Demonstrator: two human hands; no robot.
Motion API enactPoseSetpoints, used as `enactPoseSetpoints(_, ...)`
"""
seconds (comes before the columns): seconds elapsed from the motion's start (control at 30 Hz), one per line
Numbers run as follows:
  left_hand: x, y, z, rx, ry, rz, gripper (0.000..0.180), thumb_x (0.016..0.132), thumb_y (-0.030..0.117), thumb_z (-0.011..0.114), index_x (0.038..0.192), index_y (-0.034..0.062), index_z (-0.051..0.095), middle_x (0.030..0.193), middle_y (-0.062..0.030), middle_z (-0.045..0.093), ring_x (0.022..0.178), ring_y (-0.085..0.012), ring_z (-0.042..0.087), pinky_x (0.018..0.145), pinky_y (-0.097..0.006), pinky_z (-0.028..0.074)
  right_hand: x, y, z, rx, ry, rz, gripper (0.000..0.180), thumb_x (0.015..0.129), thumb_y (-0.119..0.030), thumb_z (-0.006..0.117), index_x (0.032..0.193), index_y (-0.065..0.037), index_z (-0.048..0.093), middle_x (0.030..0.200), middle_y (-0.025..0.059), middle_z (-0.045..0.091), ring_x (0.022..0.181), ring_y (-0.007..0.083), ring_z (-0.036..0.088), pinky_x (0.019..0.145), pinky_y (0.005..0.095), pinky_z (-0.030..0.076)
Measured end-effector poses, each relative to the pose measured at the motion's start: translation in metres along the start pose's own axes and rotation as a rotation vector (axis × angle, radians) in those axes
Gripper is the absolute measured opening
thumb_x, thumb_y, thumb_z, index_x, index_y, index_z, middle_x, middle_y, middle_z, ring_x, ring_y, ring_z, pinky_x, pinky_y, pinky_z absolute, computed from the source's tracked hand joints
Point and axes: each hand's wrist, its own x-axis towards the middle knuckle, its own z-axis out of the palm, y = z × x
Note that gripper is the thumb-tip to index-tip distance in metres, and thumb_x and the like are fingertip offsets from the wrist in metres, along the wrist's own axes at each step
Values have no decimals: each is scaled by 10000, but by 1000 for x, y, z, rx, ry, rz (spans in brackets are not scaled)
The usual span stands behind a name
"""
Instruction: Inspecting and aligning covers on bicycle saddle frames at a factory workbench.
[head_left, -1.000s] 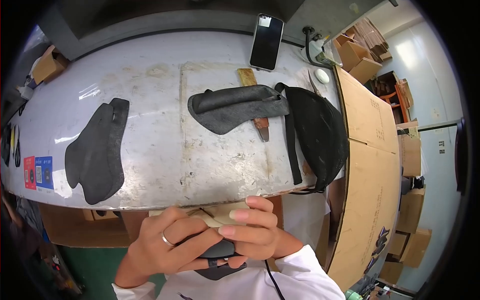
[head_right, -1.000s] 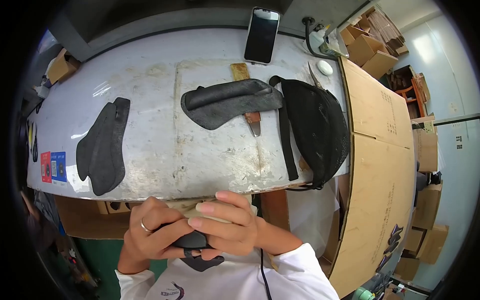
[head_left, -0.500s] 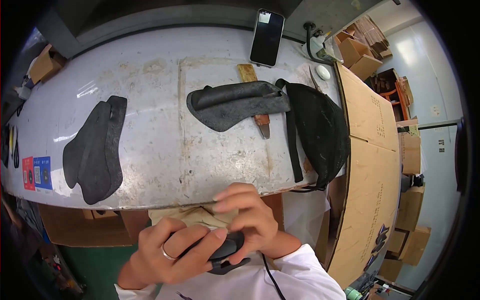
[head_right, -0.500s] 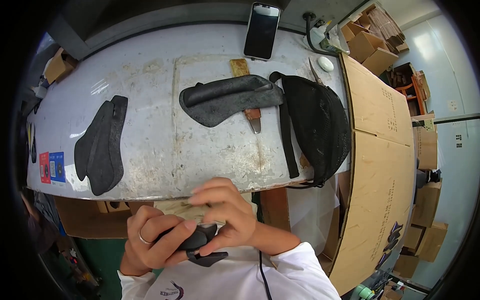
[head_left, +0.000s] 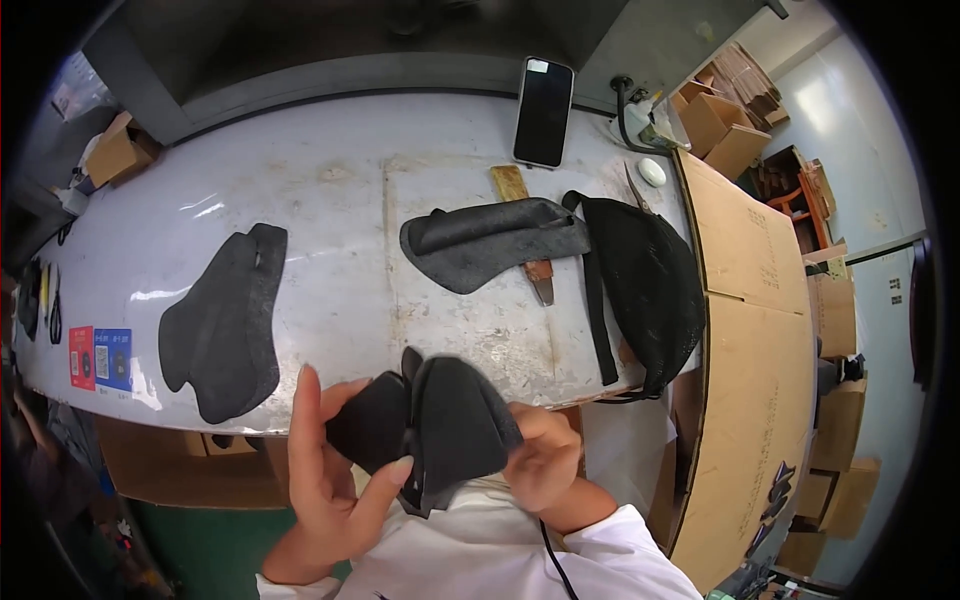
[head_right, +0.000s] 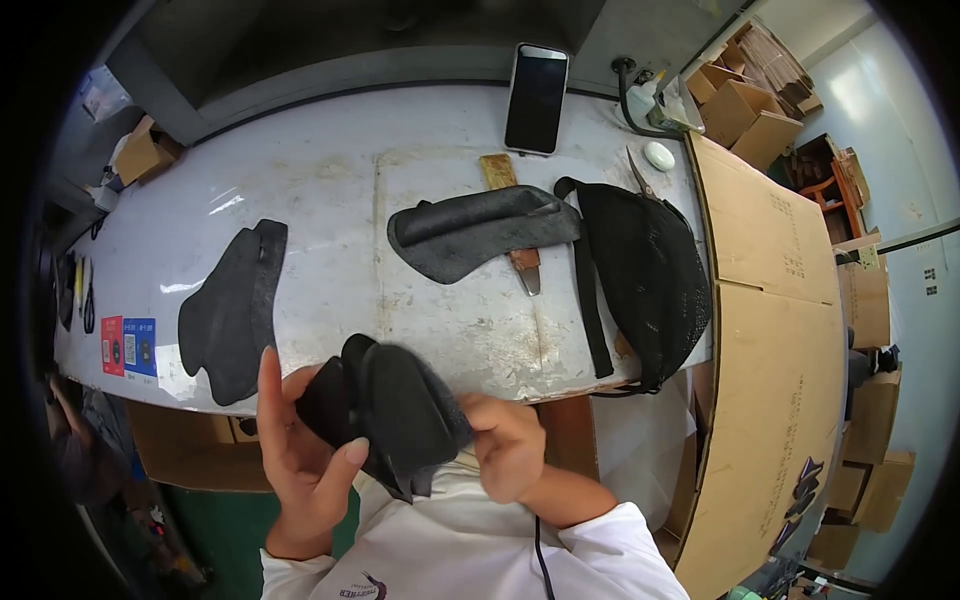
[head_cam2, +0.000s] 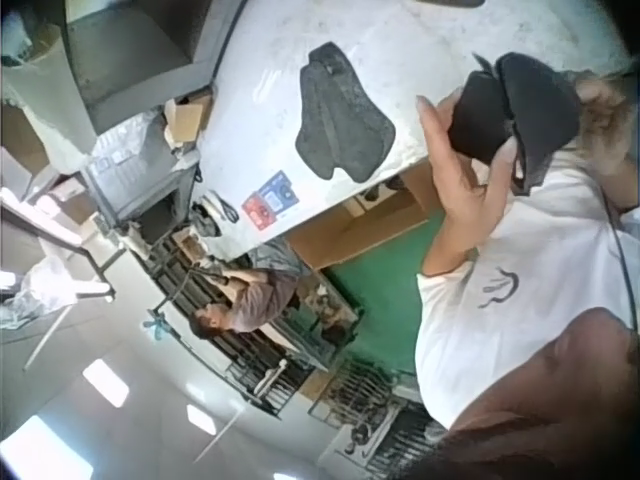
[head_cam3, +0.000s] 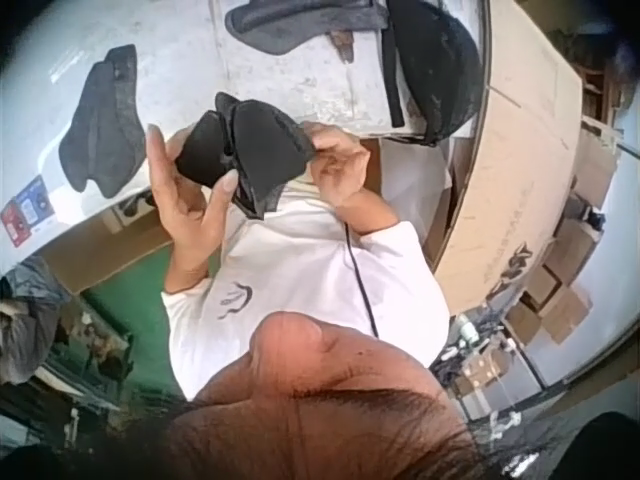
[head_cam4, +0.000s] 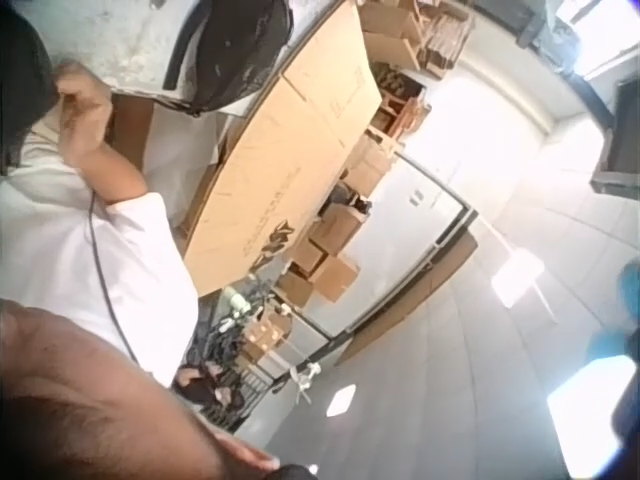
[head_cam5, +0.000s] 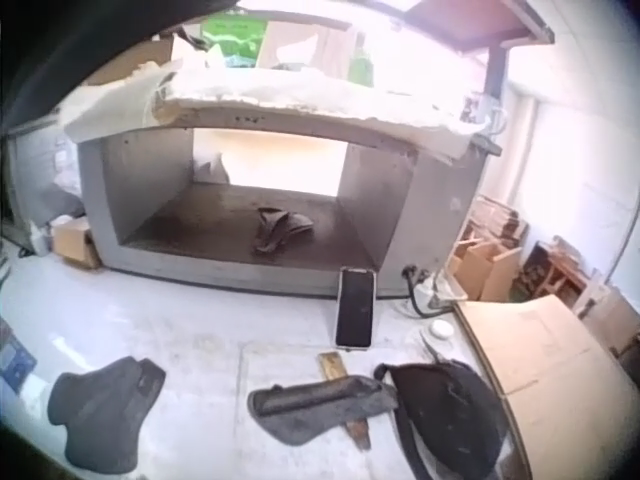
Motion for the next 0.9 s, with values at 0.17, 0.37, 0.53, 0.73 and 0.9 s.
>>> enactPoseSetpoints(0.17, 18, -8, -4, 43, 94, -76, 938, 843, 139, 708, 1511, -68, 84, 1516, -267, 256, 1391, -326, 322, 1138, -432, 258, -4, -5, 13, -456, -61, -120, 190, 974, -115, 517, 898, 56, 552, 724, 137, 598, 561, 196, 554, 504, 294, 427)
enactPoseSetpoints(0.37, -10, -26, 6, 229, 43, 349, 1090, 638, 465, 883, 1411, -3, 275, 1377, -276, 363, 1296, -373, 385, 1072, -445, 308, 10, -5, 31, -619, -408, -207, 117, 893, -48, 605, 883, 49, 540, 859, 191, 592, 636, 305, 583, 515, 352, 459)
enactPoseSetpoints(0.53, -4, -28, -15, 222, 92, 275, 645, 671, 276, 857, 1151, 5, 523, 1092, -221, 565, 1007, -287, 599, 831, -359, 489, 6, -6, 28, -502, -465, -287, 158, 931, -85, 558, 823, 16, 504, 894, 189, 584, 630, 301, 571, 518, 367, 454)
enactPoseSetpoints(0.73, 4, -1, -23, 348, 107, 314, 296, 820, 272, 725, 795, -19, 674, 814, -175, 692, 584, -209, 650, 525, -277, 517, -9, 7, 25, -134, -29, 102, 242, 1043, -157, 386, 948, 34, 501, 955, 161, 561, 554, 129, 556, 491, 252, 452)
enactPoseSetpoints(0.9, -4, -2, -21, 189, 190, 204, 308, 816, 282, 728, 778, -20, 681, 821, -176, 696, 598, -209, 651, 528, -276, 516, 0, -1, 33, -47, 9, 125, 242, 1047, -126, 360, 958, 45, 507, 1004, 182, 568, 534, 98, 547, 475, 209, 427)
